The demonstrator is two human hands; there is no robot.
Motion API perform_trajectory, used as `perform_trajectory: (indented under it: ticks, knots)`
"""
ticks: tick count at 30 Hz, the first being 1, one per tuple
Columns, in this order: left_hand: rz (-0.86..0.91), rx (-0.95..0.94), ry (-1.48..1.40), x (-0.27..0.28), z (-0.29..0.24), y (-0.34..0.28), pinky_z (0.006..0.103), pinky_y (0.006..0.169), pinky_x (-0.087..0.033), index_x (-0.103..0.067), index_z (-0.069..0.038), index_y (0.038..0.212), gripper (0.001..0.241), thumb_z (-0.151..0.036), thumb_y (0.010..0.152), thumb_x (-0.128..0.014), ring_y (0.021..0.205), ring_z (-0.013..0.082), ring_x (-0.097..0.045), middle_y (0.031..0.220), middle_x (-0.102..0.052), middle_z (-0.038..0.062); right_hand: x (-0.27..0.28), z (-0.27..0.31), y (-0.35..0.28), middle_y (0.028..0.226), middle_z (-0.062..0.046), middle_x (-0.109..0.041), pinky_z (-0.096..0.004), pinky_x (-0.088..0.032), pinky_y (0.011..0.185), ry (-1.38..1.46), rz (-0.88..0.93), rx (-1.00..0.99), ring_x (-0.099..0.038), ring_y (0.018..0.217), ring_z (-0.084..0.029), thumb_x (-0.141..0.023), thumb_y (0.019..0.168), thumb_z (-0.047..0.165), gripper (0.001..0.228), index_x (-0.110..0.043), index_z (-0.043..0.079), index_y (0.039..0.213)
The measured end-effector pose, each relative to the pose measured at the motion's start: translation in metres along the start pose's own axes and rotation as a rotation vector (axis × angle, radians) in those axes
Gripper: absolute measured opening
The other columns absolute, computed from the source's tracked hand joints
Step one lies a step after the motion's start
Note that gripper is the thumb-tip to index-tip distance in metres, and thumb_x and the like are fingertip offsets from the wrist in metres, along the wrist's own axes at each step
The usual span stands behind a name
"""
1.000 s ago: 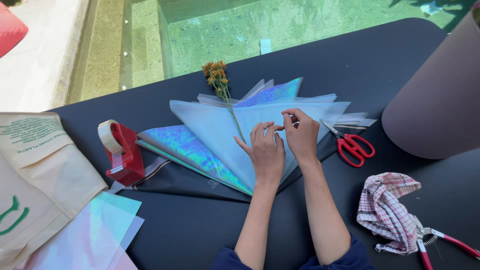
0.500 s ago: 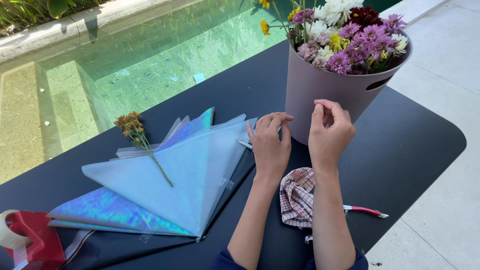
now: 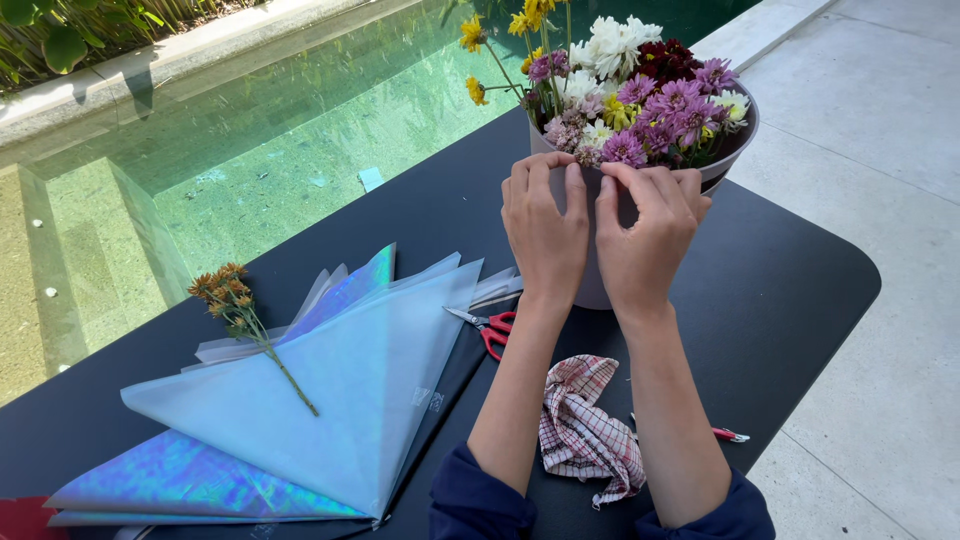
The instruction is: The person trims the stems of yellow and purple flowers using shears, wipes the stems with a cloth, and then arranges the flowers on sheets of iridescent paper, securing them with tape.
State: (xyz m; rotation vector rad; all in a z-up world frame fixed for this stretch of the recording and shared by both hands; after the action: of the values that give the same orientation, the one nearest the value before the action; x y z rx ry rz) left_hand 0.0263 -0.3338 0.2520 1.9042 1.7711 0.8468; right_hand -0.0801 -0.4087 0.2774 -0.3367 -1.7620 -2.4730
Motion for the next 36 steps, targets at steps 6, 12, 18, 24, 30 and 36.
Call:
perform_trajectory:
  ticks: [6,12,18,24,30,36]
  knots:
    - [-0.031,-0.092,0.096,-0.008,-0.012,0.01,0.0458,0.1,-0.043,-0.067,-0.02,0.102,0.009,-0.027,0.097,-0.063,0.116,0.0237,-0.053,0.111,-0.053,-0.003,0.006,-0.003,0.016,0.088,0.002,-0.055,-0.034,-0.03,0.082,-0.043,-0.057,0.011,-0.049,0.092,-0.018,-0.072,0.095,0.002,0.013,-0.078,0.012,0.101]
    - [0.038,-0.114,0.125,-0.021,-0.017,0.014,0.0612,0.115,-0.024,-0.068,-0.023,0.104,0.009,-0.029,0.097,-0.065,0.122,0.0218,-0.053,0.11,-0.057,-0.004,-0.006,-0.021,0.023,0.095,0.001,-0.062,-0.039,-0.027,0.09,-0.117,0.055,-0.044,-0.058,0.097,-0.019,-0.069,0.095,0.003,0.022,-0.077,0.015,0.111]
    - [0.119,-0.082,0.033,-0.024,-0.012,0.026,0.0711,0.115,-0.021,-0.068,-0.019,0.102,0.009,-0.014,0.098,-0.061,0.116,0.026,-0.064,0.107,-0.066,-0.002,-0.018,-0.034,0.029,0.107,-0.009,-0.069,-0.048,-0.025,0.098,-0.092,0.215,-0.126,-0.065,0.101,-0.026,-0.064,0.098,0.005,0.03,-0.072,0.009,0.126]
    - [0.05,0.105,0.063,-0.021,0.028,0.039,0.0801,0.108,-0.017,-0.038,-0.009,0.135,0.051,-0.018,0.094,-0.067,0.131,0.0397,-0.037,0.132,-0.04,0.013,-0.028,-0.053,0.051,0.086,-0.01,-0.064,-0.047,-0.048,0.076,-0.078,0.333,-0.198,-0.069,0.079,-0.034,-0.077,0.09,0.008,0.031,-0.074,0.006,0.121]
    - [0.319,0.095,0.298,-0.03,0.003,0.044,0.0899,0.102,-0.003,-0.045,0.002,0.148,0.054,-0.016,0.098,-0.049,0.149,0.0482,-0.02,0.153,-0.037,0.025,-0.041,-0.035,0.056,0.067,-0.001,-0.068,-0.037,-0.051,0.065,0.063,0.4,-0.241,-0.071,0.068,-0.026,-0.063,0.097,0.009,0.024,-0.071,0.012,0.12]
    - [0.438,-0.006,0.306,-0.049,0.004,0.054,0.0849,0.107,0.011,-0.045,-0.017,0.14,0.043,-0.018,0.098,-0.047,0.144,0.0324,-0.045,0.136,-0.064,0.01,-0.053,-0.019,0.06,0.085,-0.008,-0.072,-0.046,-0.054,0.078,0.192,0.641,-0.194,-0.071,0.081,-0.026,-0.064,0.094,0.013,0.031,-0.067,0.021,0.124]
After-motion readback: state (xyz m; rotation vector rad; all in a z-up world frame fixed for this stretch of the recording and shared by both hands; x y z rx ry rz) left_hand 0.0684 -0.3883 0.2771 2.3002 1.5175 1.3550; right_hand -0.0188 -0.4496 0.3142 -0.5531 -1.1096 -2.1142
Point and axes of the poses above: each hand's wrist, its own y-axis towards the middle knuckle, its own x-axis out of the back of the hand, z = x × y, the point moved 8 cm from there along y, towards the middle knuckle
